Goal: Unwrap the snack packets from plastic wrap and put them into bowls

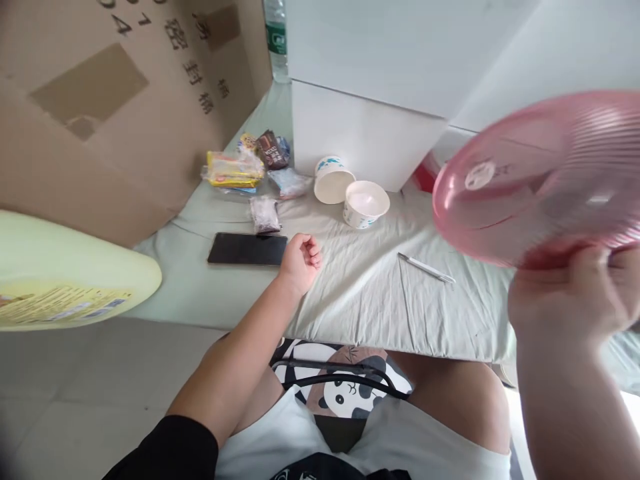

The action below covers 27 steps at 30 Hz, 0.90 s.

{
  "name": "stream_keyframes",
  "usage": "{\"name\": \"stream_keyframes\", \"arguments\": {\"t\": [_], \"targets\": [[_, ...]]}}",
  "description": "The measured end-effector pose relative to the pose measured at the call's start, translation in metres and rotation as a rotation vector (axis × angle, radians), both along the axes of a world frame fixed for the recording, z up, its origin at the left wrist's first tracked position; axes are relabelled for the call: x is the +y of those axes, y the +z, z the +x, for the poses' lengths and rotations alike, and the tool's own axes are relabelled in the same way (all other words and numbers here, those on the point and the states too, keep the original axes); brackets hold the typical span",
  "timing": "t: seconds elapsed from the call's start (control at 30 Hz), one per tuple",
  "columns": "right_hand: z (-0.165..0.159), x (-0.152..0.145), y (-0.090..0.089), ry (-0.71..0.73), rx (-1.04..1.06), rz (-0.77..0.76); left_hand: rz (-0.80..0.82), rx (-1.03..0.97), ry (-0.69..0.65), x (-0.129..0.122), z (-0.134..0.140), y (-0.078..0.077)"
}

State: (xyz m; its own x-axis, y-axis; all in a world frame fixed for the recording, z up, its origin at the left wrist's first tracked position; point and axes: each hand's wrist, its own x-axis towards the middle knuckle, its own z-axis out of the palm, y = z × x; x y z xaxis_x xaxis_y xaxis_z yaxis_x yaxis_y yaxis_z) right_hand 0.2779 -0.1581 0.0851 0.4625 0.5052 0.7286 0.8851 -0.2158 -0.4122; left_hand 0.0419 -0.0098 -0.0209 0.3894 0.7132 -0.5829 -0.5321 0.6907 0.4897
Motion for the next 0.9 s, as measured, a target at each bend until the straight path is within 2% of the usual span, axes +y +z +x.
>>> {"name": "stream_keyframes", "arguments": {"t": [0.07, 0.1, 0.23, 0.37, 0.53, 0.7, 0.8, 0.9], "targets": [[0.025, -0.017, -0.025, -0.147, -0.060, 0.022, 0.030, 0.035, -0.029, -0.004, 0.010, -0.002], [0.036, -0.021, -0.038, -0.169, -0.084, -0.004, 0.049, 0.057, -0.041, -0.006, 0.016, -0.003], [0.061, -0.019, -0.085, -0.090, -0.099, -0.177, 0.126, 0.157, -0.087, -0.011, 0.040, -0.005], [0.057, 0.001, -0.114, -0.089, -0.032, -0.400, 0.233, 0.246, -0.125, -0.018, 0.055, -0.007], [0.048, 0.017, -0.130, -0.063, 0.053, -0.471, 0.379, 0.303, -0.180, -0.026, 0.057, -0.011], [0.025, 0.006, -0.133, -0.098, 0.022, -0.384, 0.454, 0.366, -0.227, -0.030, 0.062, -0.015], [0.003, -0.002, -0.134, 0.068, 0.025, -0.390, 0.553, 0.429, -0.245, -0.025, 0.064, -0.015], [-0.012, -0.002, -0.140, 0.137, 0.032, -0.404, 0.813, 0.642, -0.116, -0.008, 0.050, -0.011]]}}
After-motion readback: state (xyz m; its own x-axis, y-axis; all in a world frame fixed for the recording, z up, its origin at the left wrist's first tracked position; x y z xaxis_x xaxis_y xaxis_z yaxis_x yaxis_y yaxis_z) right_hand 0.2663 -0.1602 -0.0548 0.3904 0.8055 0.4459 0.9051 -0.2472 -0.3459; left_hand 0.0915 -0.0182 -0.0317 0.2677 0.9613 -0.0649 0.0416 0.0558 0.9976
